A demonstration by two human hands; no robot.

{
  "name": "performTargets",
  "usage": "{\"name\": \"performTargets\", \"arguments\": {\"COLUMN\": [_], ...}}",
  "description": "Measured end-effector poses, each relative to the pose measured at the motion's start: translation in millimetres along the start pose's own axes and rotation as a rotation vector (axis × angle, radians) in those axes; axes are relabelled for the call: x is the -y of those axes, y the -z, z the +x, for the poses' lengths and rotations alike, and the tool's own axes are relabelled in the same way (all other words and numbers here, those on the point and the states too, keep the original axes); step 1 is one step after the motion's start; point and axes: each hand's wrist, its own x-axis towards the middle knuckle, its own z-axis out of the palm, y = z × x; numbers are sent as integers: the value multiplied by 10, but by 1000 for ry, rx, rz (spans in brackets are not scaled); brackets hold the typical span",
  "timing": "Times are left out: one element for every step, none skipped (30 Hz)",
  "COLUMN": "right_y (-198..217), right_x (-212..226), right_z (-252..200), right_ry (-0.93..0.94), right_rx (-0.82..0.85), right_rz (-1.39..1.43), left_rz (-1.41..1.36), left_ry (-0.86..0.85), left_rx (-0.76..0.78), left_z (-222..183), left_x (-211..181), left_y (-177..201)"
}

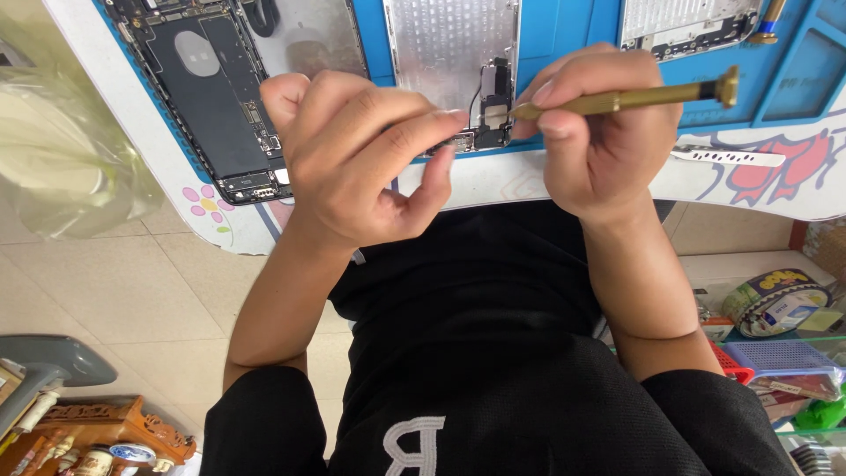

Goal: Disassembling and repairing multiple mobile phones using specialized tools on a repair mat.

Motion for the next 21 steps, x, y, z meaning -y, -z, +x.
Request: {"name": "performTargets", "arguments": {"right_y": [-5,-10,-14,-19,-23,-23,-11,-1,7,7,5,2,-13,-21,-27,-23,-21,-18,-8,0,5], "right_x": [-7,-15,-26,-32,-41,-53,-68,-86,-105,-81,-59,-40,-6,26,56,49,43,35,8,-18,-43], "right_z": [-1,-5,-9,-13,-16,-23,-25,-23,-18,-18,-19,-17,16,44,73,78,84,89,62,36,10], "right_ry": [0,-24,-48,-51,-39,-29,-32,28,87,82,53,26,21,-17,-55,-62,-62,-60,-67,-79,-91], "right_rx": [0,-51,-102,-102,-74,-45,-45,-17,12,13,26,40,40,44,48,47,53,59,59,58,56], "right_rz": [0,-28,-56,-58,-118,-177,-178,-243,-309,-308,-309,-311,-310,-290,-270,-271,-276,-279,-279,-266,-253], "left_rz": [-1,35,70,68,116,163,160,177,194,192,188,183,180,182,183,178,173,169,165,157,148], "left_ry": [0,51,103,103,125,146,146,133,120,123,132,140,143,149,154,156,160,165,168,180,193], "left_rx": [0,32,63,64,120,178,180,204,228,232,248,264,268,280,291,296,298,299,304,321,338], "left_z": [-31,-65,-98,-76,-52,-29,-38,-43,-48,-47,-48,-48,-54,-58,-61,-47,-32,-19,4,25,45], "left_x": [6,9,14,-11,-34,-58,-54,-45,-33,-35,-34,-29,-21,-17,-12,-7,-1,3,3,5,8], "left_y": [-23,-48,-75,-63,-53,-48,-49,-47,-44,-42,-40,-39,-38,-44,-53,-52,-49,-47,-40,-32,-21]}}
